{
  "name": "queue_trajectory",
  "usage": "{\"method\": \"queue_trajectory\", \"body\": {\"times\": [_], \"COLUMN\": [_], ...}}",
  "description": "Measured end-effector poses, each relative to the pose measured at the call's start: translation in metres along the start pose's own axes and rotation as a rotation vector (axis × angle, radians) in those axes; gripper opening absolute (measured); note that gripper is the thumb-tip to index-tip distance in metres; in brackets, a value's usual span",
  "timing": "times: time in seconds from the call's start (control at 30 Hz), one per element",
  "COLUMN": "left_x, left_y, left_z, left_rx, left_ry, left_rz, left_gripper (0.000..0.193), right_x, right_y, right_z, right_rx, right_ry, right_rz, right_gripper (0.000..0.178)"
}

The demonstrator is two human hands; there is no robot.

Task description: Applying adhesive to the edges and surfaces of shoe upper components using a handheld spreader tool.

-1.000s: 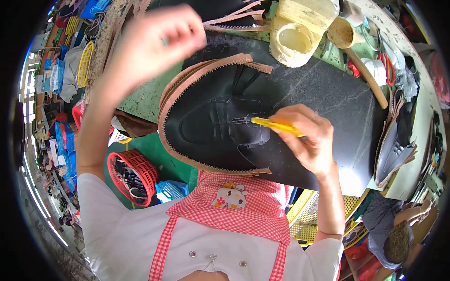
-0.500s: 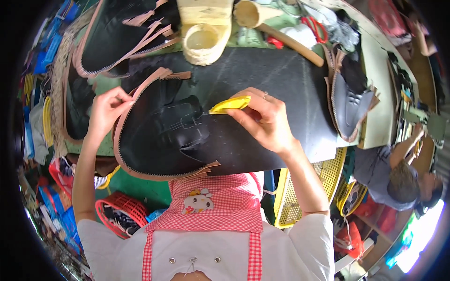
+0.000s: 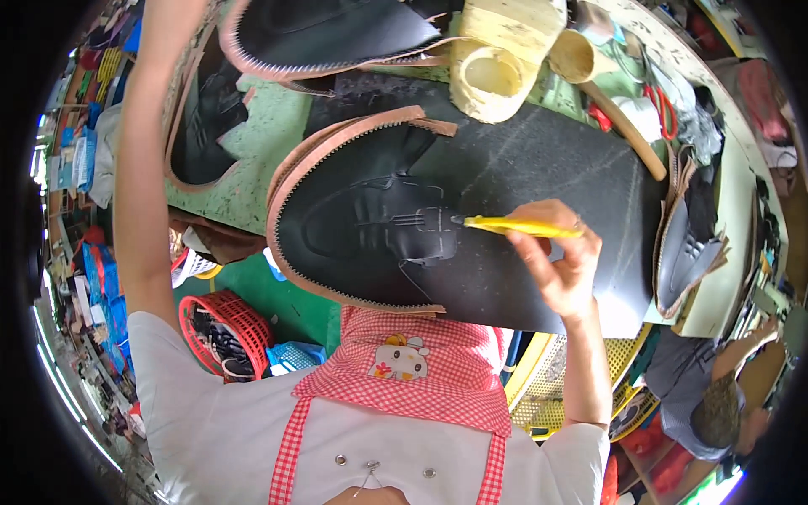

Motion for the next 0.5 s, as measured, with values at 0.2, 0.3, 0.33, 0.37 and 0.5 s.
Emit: {"method": "queue_trajectory", "body": {"times": [0.2,0.3,0.33,0.37,0.5], "left_x": [-0.033,-0.024,-0.023,-0.024,-0.027], "left_y": [-0.024,-0.031,-0.033,-0.035,-0.034], "left_z": [-0.126,-0.184,-0.190,-0.193,-0.186], "left_rx": [0.868,0.964,0.947,0.928,0.779], "left_ry": [0.178,0.192,0.221,0.250,0.281], "left_rz": [-0.163,-0.001,-0.042,-0.084,0.028], "left_gripper": [0.031,0.043,0.044,0.045,0.044], "right_x": [0.013,0.010,0.008,0.007,-0.001], "right_y": [-0.041,-0.031,-0.026,-0.023,-0.007], "right_z": [0.022,0.021,0.017,0.014,-0.001], "right_rx": [0.233,0.230,0.199,0.198,0.039], "right_ry": [0.131,0.004,-0.046,-0.044,-0.074], "right_rz": [-0.154,-0.141,-0.140,-0.141,-0.081], "right_gripper": [0.014,0.014,0.012,0.012,0.007]}}
Point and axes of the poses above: each hand's wrist, its own z-axis towards the middle knuckle, its own y-axis out of the back of the hand, x = y × z, the point moved 3 cm from there along z, towards the middle knuckle, and after that the axes turned 1 degree about y, right-handed, at the moved point
